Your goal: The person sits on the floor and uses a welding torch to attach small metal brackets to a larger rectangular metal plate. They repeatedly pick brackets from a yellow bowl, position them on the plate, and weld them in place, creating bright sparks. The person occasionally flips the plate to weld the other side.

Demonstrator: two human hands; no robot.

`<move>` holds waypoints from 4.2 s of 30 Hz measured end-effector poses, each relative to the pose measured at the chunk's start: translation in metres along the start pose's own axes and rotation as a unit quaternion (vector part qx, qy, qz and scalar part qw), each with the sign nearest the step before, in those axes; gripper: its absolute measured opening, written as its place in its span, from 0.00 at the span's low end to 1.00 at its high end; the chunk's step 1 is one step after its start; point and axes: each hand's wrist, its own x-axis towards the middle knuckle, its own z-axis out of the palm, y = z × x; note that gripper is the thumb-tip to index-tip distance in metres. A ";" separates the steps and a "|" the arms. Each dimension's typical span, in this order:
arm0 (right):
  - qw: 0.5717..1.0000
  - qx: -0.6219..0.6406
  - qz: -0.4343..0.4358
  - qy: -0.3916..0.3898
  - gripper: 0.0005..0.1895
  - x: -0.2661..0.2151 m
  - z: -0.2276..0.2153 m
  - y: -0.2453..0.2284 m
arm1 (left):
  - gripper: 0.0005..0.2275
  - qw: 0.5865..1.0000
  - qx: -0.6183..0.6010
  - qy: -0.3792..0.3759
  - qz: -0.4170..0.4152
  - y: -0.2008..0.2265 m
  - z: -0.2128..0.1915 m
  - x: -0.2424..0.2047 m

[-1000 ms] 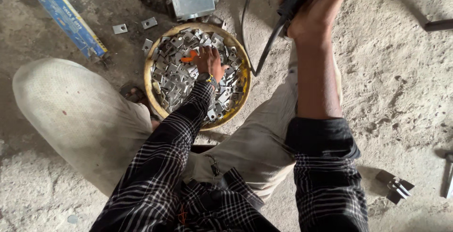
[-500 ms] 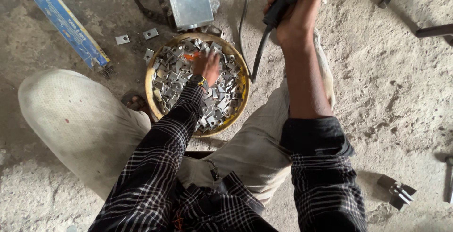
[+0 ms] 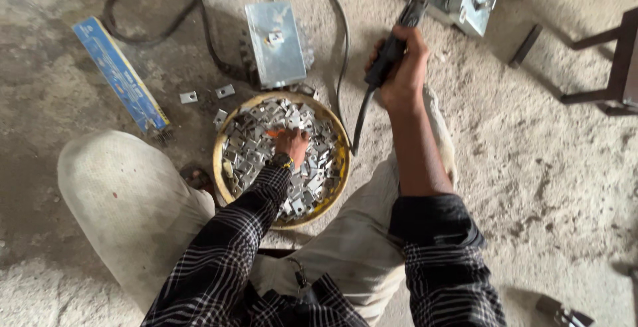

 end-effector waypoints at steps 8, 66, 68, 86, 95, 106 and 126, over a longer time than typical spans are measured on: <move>0.999 -0.017 -0.002 0.027 0.15 -0.002 0.011 -0.001 | 0.10 0.975 -0.116 0.005 -0.190 -0.058 -0.028 0.003; 0.839 -0.485 -0.228 -0.092 0.52 -0.024 0.020 0.084 | 0.11 0.707 -0.510 0.338 -0.355 -0.191 -0.137 0.166; 0.838 -0.481 -0.238 -0.097 0.52 -0.026 0.019 0.087 | 0.11 0.712 -0.497 0.349 -0.352 -0.190 -0.141 0.164; 0.819 -0.506 -0.244 -0.114 0.51 -0.031 0.026 0.100 | 0.11 0.698 -0.513 0.316 -0.386 -0.184 -0.152 0.160; 0.826 -0.472 -0.275 -0.140 0.47 -0.036 0.034 0.101 | 0.09 0.655 -0.545 0.292 -0.435 -0.184 -0.151 0.167; 0.832 -0.464 -0.264 -0.152 0.47 -0.036 0.033 0.103 | 0.17 0.655 -0.504 0.345 -0.445 -0.195 -0.111 0.182; 0.815 -0.482 -0.284 -0.151 0.47 -0.035 0.034 0.106 | 0.11 0.660 -0.480 0.488 -0.309 -0.214 -0.057 0.211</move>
